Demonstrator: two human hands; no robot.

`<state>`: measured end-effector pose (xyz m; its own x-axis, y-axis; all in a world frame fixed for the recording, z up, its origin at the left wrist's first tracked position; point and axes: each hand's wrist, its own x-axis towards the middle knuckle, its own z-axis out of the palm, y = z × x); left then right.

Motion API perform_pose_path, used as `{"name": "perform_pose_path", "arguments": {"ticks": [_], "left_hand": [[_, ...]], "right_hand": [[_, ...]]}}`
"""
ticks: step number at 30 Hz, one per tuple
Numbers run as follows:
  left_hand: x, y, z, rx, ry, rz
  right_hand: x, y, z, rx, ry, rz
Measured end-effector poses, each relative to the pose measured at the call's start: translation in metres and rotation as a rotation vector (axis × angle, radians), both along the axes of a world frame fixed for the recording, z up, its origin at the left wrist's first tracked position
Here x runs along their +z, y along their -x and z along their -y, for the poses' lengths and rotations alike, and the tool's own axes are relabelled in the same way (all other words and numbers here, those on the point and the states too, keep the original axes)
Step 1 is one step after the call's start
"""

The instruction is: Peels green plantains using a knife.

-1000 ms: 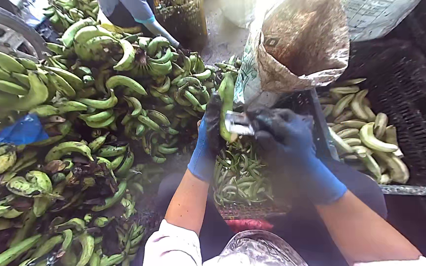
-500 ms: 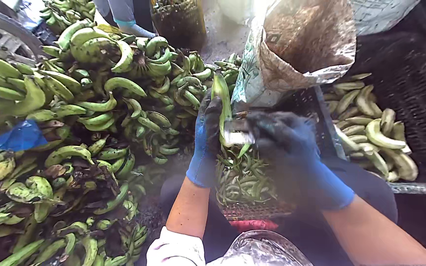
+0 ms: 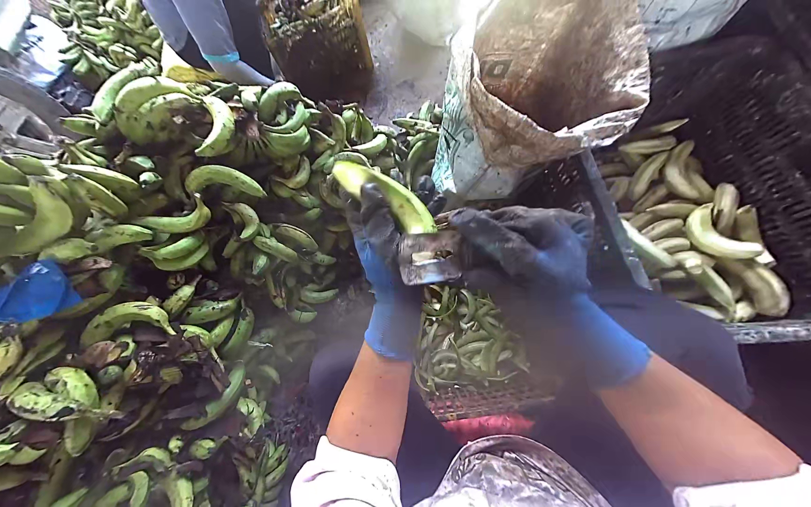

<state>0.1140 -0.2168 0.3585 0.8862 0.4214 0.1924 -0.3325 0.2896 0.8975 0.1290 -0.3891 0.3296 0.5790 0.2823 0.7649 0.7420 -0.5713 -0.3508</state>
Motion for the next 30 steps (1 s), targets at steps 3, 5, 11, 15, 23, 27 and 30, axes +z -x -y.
{"name": "perform_pose_path", "arguments": {"ticks": [3, 5, 11, 15, 23, 27, 30], "left_hand": [[0.003, 0.011, -0.006, -0.221, -0.067, -0.035], [0.003, 0.018, -0.019, -0.528, -0.123, -0.227], [-0.006, 0.017, -0.006, -0.351, 0.143, 0.046], [0.001, 0.01, 0.004, -0.228, 0.26, 0.228], [-0.008, 0.037, -0.042, -0.589, -0.123, -0.068], [-0.009, 0.037, -0.035, -0.589, -0.197, -0.167], [-0.002, 0.028, -0.022, -0.443, 0.129, -0.094]], "right_hand": [[0.008, -0.019, 0.006, 0.043, -0.041, -0.022], [0.01, -0.045, 0.013, -0.05, -0.051, -0.101], [0.0, -0.014, -0.002, -0.095, -0.058, -0.086], [0.002, -0.008, -0.01, 0.02, -0.046, 0.027], [0.007, -0.037, 0.004, 0.087, -0.057, -0.084], [0.01, -0.059, 0.011, -0.142, 0.006, -0.521], [0.0, -0.03, 0.003, -0.123, -0.022, -0.204]]}}
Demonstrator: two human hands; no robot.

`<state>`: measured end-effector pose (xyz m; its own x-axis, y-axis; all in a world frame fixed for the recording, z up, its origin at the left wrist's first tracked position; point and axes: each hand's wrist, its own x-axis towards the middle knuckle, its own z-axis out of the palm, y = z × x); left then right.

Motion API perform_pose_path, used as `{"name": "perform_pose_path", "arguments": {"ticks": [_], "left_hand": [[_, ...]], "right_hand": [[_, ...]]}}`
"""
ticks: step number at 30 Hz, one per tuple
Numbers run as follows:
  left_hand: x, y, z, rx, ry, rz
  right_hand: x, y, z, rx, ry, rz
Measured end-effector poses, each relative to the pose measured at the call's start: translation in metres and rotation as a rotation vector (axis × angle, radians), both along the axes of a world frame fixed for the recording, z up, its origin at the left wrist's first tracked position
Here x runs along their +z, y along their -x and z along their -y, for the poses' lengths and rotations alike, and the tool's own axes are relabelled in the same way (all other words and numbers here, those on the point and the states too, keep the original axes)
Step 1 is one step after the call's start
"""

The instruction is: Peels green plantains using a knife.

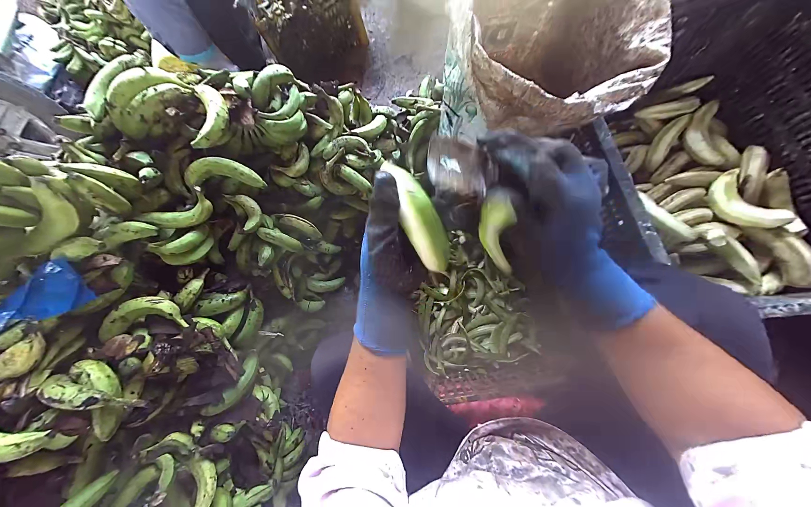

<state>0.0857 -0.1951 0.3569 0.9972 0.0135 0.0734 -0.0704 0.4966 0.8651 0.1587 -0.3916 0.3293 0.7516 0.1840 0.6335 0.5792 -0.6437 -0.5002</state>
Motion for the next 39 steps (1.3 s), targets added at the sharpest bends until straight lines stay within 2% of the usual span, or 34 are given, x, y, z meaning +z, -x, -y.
{"name": "perform_pose_path", "arguments": {"ticks": [2, 4, 7, 11, 12, 14, 16, 18, 20, 23, 25, 27, 29, 30, 32, 34, 37, 39], "left_hand": [[0.01, -0.007, 0.004, 0.068, 0.249, -0.018], [0.012, -0.007, 0.006, 0.051, 0.319, -0.058], [0.008, 0.0, 0.009, -0.004, 0.105, 0.021], [0.01, 0.0, 0.014, 0.09, -0.007, -0.022], [0.007, 0.001, 0.015, 0.126, -0.134, 0.015], [0.006, 0.0, 0.018, 0.135, -0.366, 0.022], [0.004, -0.003, 0.02, 0.098, -0.415, -0.008], [0.001, -0.008, 0.012, 0.051, -0.196, -0.058], [-0.002, -0.01, -0.007, 0.011, 0.068, -0.078], [0.001, -0.01, -0.013, -0.003, 0.265, -0.093], [0.002, -0.008, -0.002, 0.02, 0.179, -0.053], [-0.001, -0.008, 0.011, 0.037, 0.046, 0.019], [-0.001, -0.005, 0.014, 0.014, -0.11, -0.044], [-0.002, -0.006, 0.012, -0.018, -0.097, -0.086], [-0.008, -0.012, 0.002, -0.079, 0.05, -0.103], [-0.017, -0.014, -0.01, -0.029, 0.114, -0.06], [-0.015, -0.011, -0.014, 0.104, -0.021, -0.083], [-0.006, -0.005, -0.004, 0.157, -0.252, -0.057]], "right_hand": [[-0.009, 0.02, -0.006, 0.098, 0.007, 0.248], [-0.006, 0.024, -0.009, 0.16, 0.025, 0.341], [0.002, 0.016, -0.008, 0.197, 0.013, 0.235], [-0.003, 0.016, -0.004, 0.237, -0.022, 0.244], [-0.003, 0.012, -0.004, 0.229, -0.033, 0.188], [0.001, -0.003, -0.003, 0.185, -0.06, -0.088], [0.002, -0.021, 0.002, 0.072, -0.09, -0.39], [0.001, -0.019, 0.009, 0.036, -0.048, -0.366], [0.001, 0.001, 0.013, 0.175, 0.047, -0.102], [0.0, 0.022, 0.012, 0.351, 0.12, 0.225], [0.002, 0.022, 0.002, 0.342, 0.066, 0.154], [0.005, 0.012, -0.006, 0.262, -0.04, -0.052], [0.006, -0.001, -0.005, 0.179, -0.178, -0.287], [0.006, -0.005, -0.002, 0.174, -0.234, -0.362], [0.008, -0.006, 0.008, 0.273, -0.24, -0.304], [0.007, 0.002, 0.02, 0.444, -0.097, -0.149], [0.005, 0.017, 0.023, 0.54, 0.068, -0.103], [0.006, 0.018, 0.012, 0.433, 0.049, -0.133]]}}
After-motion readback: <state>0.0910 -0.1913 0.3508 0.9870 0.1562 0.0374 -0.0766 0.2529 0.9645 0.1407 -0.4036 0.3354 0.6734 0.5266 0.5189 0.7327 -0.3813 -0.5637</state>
